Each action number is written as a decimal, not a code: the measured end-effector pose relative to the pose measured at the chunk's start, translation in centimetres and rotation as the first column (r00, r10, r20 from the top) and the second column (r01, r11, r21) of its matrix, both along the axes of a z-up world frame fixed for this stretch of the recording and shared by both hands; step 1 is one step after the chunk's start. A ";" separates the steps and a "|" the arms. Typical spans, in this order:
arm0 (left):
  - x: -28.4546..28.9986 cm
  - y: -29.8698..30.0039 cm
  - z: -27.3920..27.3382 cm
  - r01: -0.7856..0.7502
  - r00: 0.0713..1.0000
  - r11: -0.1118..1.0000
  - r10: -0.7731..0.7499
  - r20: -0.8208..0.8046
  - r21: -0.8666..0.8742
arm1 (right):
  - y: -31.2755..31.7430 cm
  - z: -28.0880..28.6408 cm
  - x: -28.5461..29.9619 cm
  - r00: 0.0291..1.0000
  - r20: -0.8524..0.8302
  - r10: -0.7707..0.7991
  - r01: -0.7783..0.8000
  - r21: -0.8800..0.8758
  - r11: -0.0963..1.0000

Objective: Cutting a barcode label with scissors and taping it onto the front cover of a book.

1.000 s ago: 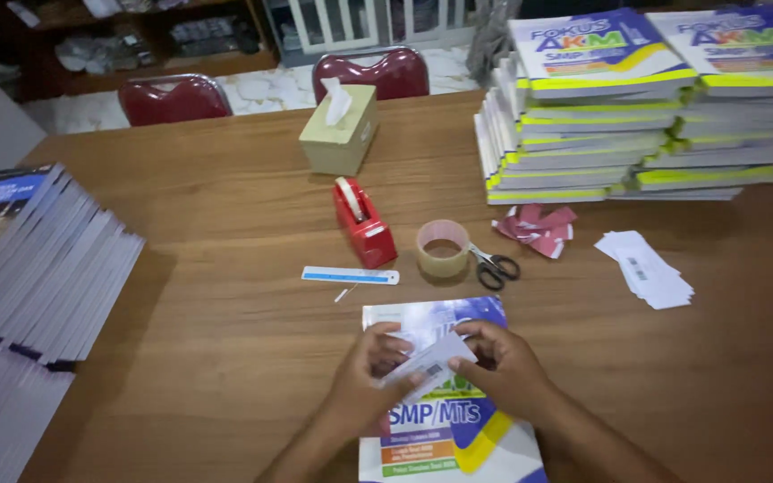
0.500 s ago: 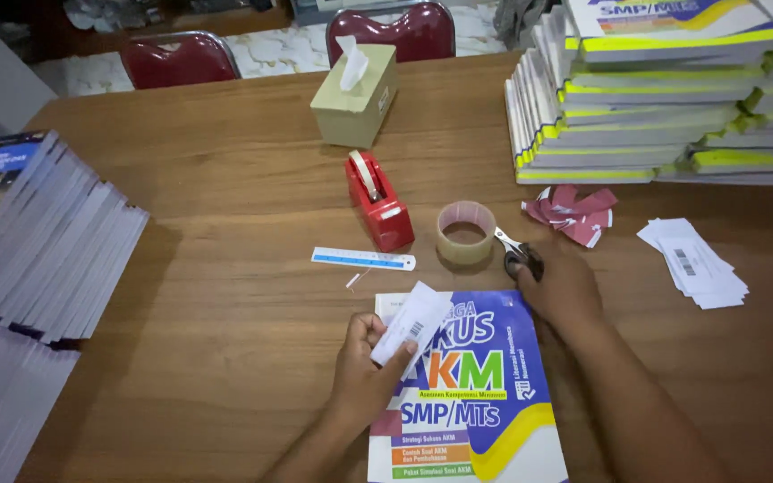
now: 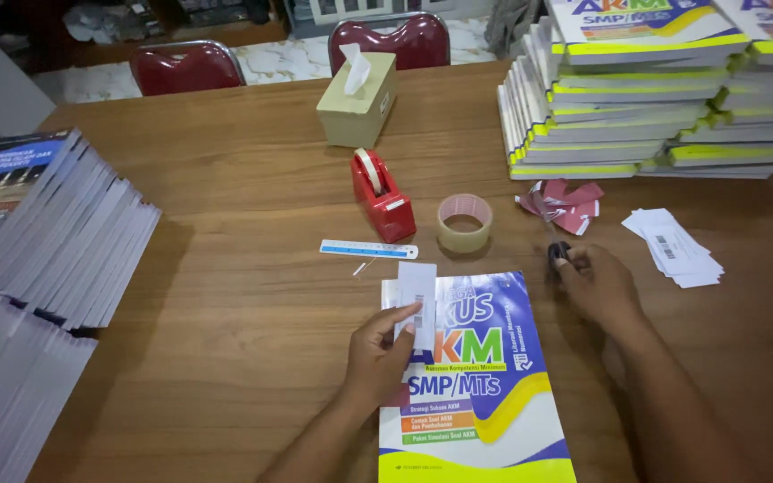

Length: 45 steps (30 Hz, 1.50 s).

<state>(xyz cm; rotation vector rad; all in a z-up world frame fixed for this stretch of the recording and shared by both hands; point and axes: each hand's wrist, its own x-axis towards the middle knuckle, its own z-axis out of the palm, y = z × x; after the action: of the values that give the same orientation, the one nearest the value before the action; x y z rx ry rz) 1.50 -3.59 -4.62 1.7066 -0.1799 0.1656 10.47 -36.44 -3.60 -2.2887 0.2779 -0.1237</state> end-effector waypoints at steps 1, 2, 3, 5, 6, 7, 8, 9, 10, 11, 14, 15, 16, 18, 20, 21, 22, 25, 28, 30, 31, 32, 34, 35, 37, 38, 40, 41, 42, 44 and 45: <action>0.1 -0.1 -0.1 0.006 1.000 1.000 -0.006 0.004 -0.003 | 0.2 0.0 -0.5 1.000 0.004 -0.006 0.006 -0.003 1.000; 0.1 -0.1 -0.1 -0.014 1.000 1.000 0.014 -0.019 -0.007 | 0.5 -0.2 -1.0 1.000 0.027 0.005 -0.014 0.335 0.942; 0.2 -0.1 -0.2 -0.034 0.999 0.999 0.034 -0.043 -0.011 | 0.8 -0.3 -1.4 0.998 0.055 0.009 -0.042 0.634 0.772; 0.5 -1.3 1.5 -0.081 0.994 0.989 0.071 -0.084 -0.124 | 2.1 0.7 -2.5 0.994 0.104 0.017 -0.076 0.588 0.805; 0.7 -1.8 2.3 -0.136 0.985 0.964 0.107 -0.134 -0.229 | 2.8 1.0 -2.9 0.989 0.148 0.031 -0.107 0.543 0.833; 1.5 -2.2 3.5 -0.132 0.986 0.965 0.104 -0.129 -0.228 | 3.8 1.8 -3.2 0.988 0.153 0.028 -0.108 0.544 0.832; 2.0 -2.6 4.5 -0.114 0.993 0.938 0.097 -0.068 -0.329 | 4.6 2.4 -3.6 0.970 0.232 0.067 -0.199 0.614 0.764; 2.7 -3.1 5.6 -0.090 0.995 0.901 0.096 -0.006 -0.425 | 5.5 3.1 -3.9 0.945 0.313 0.096 -0.291 0.670 0.683; 3.0 -3.8 6.9 -0.086 0.996 0.901 0.094 -0.002 -0.426 | 6.7 3.6 -4.1 0.944 0.316 0.093 -0.291 0.668 0.685; 3.3 -4.6 8.4 -0.112 0.994 0.830 0.084 -0.076 -0.546 | 7.8 4.3 -4.2 0.931 0.358 0.068 -0.323 0.724 0.609; 4.3 -6.3 11.9 -0.129 0.984 0.597 -0.019 -0.175 -0.791 | 10.3 7.8 -4.5 0.903 0.429 0.023 -0.367 0.743 0.560; 4.6 -6.8 12.8 -0.138 0.975 0.424 -0.103 -0.199 -0.895 | 11.0 9.1 -4.7 0.893 0.450 0.015 -0.371 0.718 0.589; 4.1 -7.1 13.2 -0.128 0.975 0.426 -0.111 -0.192 -0.896 | 11.1 9.5 -4.8 0.890 0.456 0.007 -0.371 0.716 0.592; 3.3 -7.6 13.9 -0.086 0.964 0.534 -0.169 -0.206 -0.841 | 11.4 10.1 -4.9 0.916 0.396 -0.054 -0.329 0.824 0.461; 3.1 -8.4 13.6 -0.129 0.946 0.550 -0.182 -0.269 -0.825 | 10.8 10.6 -4.6 0.925 0.373 -0.068 -0.303 0.836 0.458; 2.9 -8.7 13.2 -0.176 0.924 0.565 -0.188 -0.334 -0.806 | 10.6 10.7 -4.6 0.935 0.345 -0.077 -0.276 0.848 0.452; 2.7 -8.8 13.0 -0.179 0.921 0.568 -0.190 -0.339 -0.803 | 10.1 10.7 -4.4 0.937 0.340 -0.080 -0.271 0.851 0.451; 2.3 -9.1 11.4 -0.115 0.926 0.560 -0.239 -0.293 -0.821 | 8.8 10.6 -4.2 0.946 0.318 -0.066 -0.263 0.869 0.418; 2.2 -9.3 9.4 -0.001 0.939 0.525 -0.291 -0.181 -0.851 | 7.4 10.3 -4.1 0.927 0.375 0.000 -0.311 0.769 0.558; 1.9 -9.0 9.2 0.047 0.890 0.565 -0.398 -0.222 -0.823 | 6.9 10.2 -4.3 0.939 0.343 0.031 -0.302 0.778 0.551; 1.8 -8.7 9.8 0.048 0.889 0.565 -0.401 -0.223 -0.824 | 6.6 10.3 -4.5 0.939 0.342 0.028 -0.300 0.778 0.552; 1.8 -8.4 10.4 0.131 0.904 0.688 -0.379 -0.199 -0.714 | 6.4 10.4 -4.6 0.943 0.332 0.035 -0.290 0.762 0.580; 1.7 -8.0 11.4 0.203 0.917 0.789 -0.361 -0.171 -0.580 | 6.1 10.7 -4.8 0.946 0.321 0.042 -0.279 0.744 0.607; 1.7 -8.0 11.8 0.126 0.908 0.842 -0.312 -0.282 -0.525 | 6.0 10.8 -5.0 0.950 0.308 0.048 -0.268 0.732 0.627; 1.8 -7.7 13.6 0.054 0.888 0.886 -0.253 -0.383 -0.460 | 6.0 11.1 -5.1 0.953 0.298 0.055 -0.262 0.717 0.646; 1.8 -7.6 14.9 0.056 0.841 0.943 -0.221 -0.495 -0.327 | 6.2 11.1 -5.2 0.949 0.311 0.054 -0.272 0.721 0.638; 1.7 -7.2 16.7 0.071 0.784 0.980 -0.171 -0.597 -0.187 | 6.7 11.2 -5.6 0.945 0.322 0.053 -0.282 0.725 0.628; 1.6 -6.9 17.1 0.113 0.769 0.986 -0.163 -0.618 -0.120 | 6.9 11.3 -5.9 0.941 0.337 0.040 -0.289 0.732 0.617; 1.6 -6.7 17.6 0.154 0.756 0.987 -0.153 -0.636 -0.054 | 7.2 11.5 -6.1 0.935 0.354 0.027 -0.298 0.738 0.605; 1.7 -6.5 16.1 0.199 0.816 0.977 -0.205 -0.540 -0.070 | 7.7 11.7 -6.3 0.929 0.369 0.001 -0.285 0.715 0.638; 1.8 -6.4 15.3 0.246 0.862 0.966 -0.256 -0.436 -0.082 | 8.0 11.9 -6.4 0.923 0.384 -0.024 -0.269 0.691 0.671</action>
<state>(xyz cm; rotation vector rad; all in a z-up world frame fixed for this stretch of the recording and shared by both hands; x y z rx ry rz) 3.29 -10.04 10.72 1.6351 -0.0570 -0.4168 4.04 -28.45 8.26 -1.4178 -0.0397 -0.3032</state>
